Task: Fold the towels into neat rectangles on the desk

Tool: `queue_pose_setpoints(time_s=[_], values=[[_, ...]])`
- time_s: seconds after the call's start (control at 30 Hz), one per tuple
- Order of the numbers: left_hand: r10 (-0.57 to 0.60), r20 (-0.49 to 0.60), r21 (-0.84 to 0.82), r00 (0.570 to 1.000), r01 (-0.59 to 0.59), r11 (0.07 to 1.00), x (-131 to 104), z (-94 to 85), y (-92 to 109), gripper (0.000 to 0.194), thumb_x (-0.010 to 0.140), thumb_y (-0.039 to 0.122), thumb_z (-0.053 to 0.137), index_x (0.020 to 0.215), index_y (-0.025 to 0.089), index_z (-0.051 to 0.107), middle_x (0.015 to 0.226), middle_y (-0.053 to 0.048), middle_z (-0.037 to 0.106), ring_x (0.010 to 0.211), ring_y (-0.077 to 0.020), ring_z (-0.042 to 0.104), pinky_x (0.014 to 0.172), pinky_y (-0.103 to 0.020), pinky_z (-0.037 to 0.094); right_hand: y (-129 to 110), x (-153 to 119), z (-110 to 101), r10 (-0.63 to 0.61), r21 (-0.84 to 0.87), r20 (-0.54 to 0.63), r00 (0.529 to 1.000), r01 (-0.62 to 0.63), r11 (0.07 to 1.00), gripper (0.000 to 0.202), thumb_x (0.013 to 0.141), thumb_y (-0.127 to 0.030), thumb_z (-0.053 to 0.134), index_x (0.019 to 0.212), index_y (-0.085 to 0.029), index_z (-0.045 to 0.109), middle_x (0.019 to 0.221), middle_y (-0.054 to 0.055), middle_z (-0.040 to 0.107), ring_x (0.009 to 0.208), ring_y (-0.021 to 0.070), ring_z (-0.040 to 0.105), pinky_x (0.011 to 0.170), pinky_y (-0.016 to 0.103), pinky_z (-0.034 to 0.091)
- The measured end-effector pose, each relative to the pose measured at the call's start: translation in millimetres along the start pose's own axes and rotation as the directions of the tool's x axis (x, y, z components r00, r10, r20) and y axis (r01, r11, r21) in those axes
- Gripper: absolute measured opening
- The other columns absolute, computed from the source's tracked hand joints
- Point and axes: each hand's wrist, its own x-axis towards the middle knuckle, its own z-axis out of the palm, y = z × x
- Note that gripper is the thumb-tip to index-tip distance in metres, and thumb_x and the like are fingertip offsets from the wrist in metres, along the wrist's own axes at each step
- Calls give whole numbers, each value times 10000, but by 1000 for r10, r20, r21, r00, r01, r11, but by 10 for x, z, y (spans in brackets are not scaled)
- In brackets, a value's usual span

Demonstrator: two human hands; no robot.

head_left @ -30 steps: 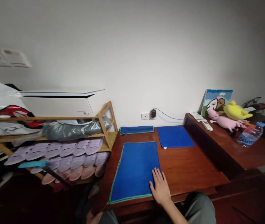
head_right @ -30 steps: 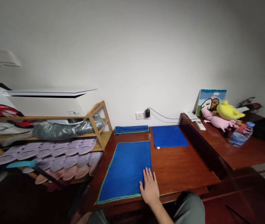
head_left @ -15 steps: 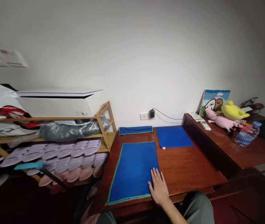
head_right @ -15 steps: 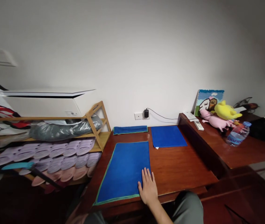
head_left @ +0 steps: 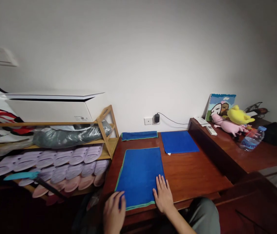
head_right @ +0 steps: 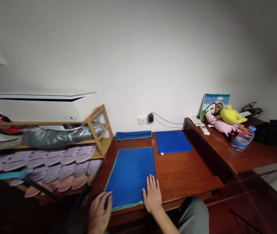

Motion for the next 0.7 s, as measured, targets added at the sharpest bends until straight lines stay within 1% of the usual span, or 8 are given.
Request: queue_pose_setpoints(time_s=[0.07, 0.13, 0.2, 0.27, 0.37, 0.5, 0.6, 0.7], values=[[84, 73, 22, 994, -86, 996, 171, 332, 261, 544, 1079, 473, 374, 1344, 219, 775, 1416, -145, 758, 1347, -344, 664, 1167, -521, 523, -92, -73, 86, 34, 6, -6, 999, -34, 999, 686, 1135, -527, 292, 1731, -189, 321, 1798, 66, 237, 1683, 291, 242, 1377, 524, 232], [105, 125, 82, 987, -116, 990, 292, 550, 375, 575, 1069, 480, 396, 1504, 231, 678, 1598, -133, 647, 1505, -361, 547, 1240, -553, 452, -173, -166, 160, 49, 9, -22, 999, -49, 999, 711, 1123, -574, 320, 1706, -175, 399, 1786, 97, 306, 1670, 317, 285, 1368, 534, 246], [63, 159, 165, 985, -90, 982, 371, 673, 299, 608, 1053, 503, 420, 1568, 246, 616, 1667, -128, 577, 1563, -393, 483, 1266, -612, 408, -204, -214, 155, 38, 5, -39, 998, -38, 999, 690, 1115, -604, 344, 1646, -203, 528, 1731, 118, 453, 1607, 336, 414, 1343, 532, 298], [52, 213, 213, 976, -99, 972, 417, 735, 85, 630, 1039, 539, 442, 1588, 266, 589, 1684, -116, 552, 1570, -409, 475, 1268, -641, 400, -155, -136, 28, 6, 4, -52, 999, -6, 1000, 600, 1128, -547, 334, 1544, -260, 658, 1604, 117, 624, 1471, 322, 572, 1279, 504, 391], [136, 299, 191, 944, -199, 961, 467, 754, -260, 630, 1047, 571, 440, 1617, 323, 539, 1715, -78, 508, 1589, -379, 462, 1292, -621, 380, 53, 287, -333, -102, 25, -48, 994, 103, 994, 519, 1126, -381, 340, 1471, -281, 715, 1526, 91, 690, 1398, 269, 618, 1243, 432, 422], [235, 382, 144, 894, -309, 940, 682, 693, -521, 602, 1063, 581, 446, 1634, 396, 485, 1733, -36, 485, 1610, -329, 441, 1317, -571, 351, 401, 1098, -730, -170, -8, 42, 985, 170, 985, 559, 1064, -270, 411, 1587, -222, 603, 1717, 64, 501, 1584, 234, 430, 1345, 408, 272], [249, 437, 142, 865, -339, 930, 1021, 596, -665, 578, 1064, 563, 470, 1625, 428, 488, 1731, -23, 493, 1610, -301, 442, 1317, -552, 342, 574, 1450, -765, -151, -42, 75, 986, 154, 987, 575, 1076, -293, 389, 1620, -219, 563, 1744, 53, 457, 1610, 232, 396, 1348, 406, 270], [288, 451, 123, 844, -379, 917, 1309, 486, -726, 558, 1059, 537, 477, 1598, 407, 543, 1703, -36, 539, 1589, -287, 473, 1305, -537, 360, 655, 1426, -637, -152, -57, 32, 988, 154, 986, 559, 1108, -352, 360, 1622, -258, 559, 1731, 41, 477, 1596, 230, 422, 1333, 414, 302]])
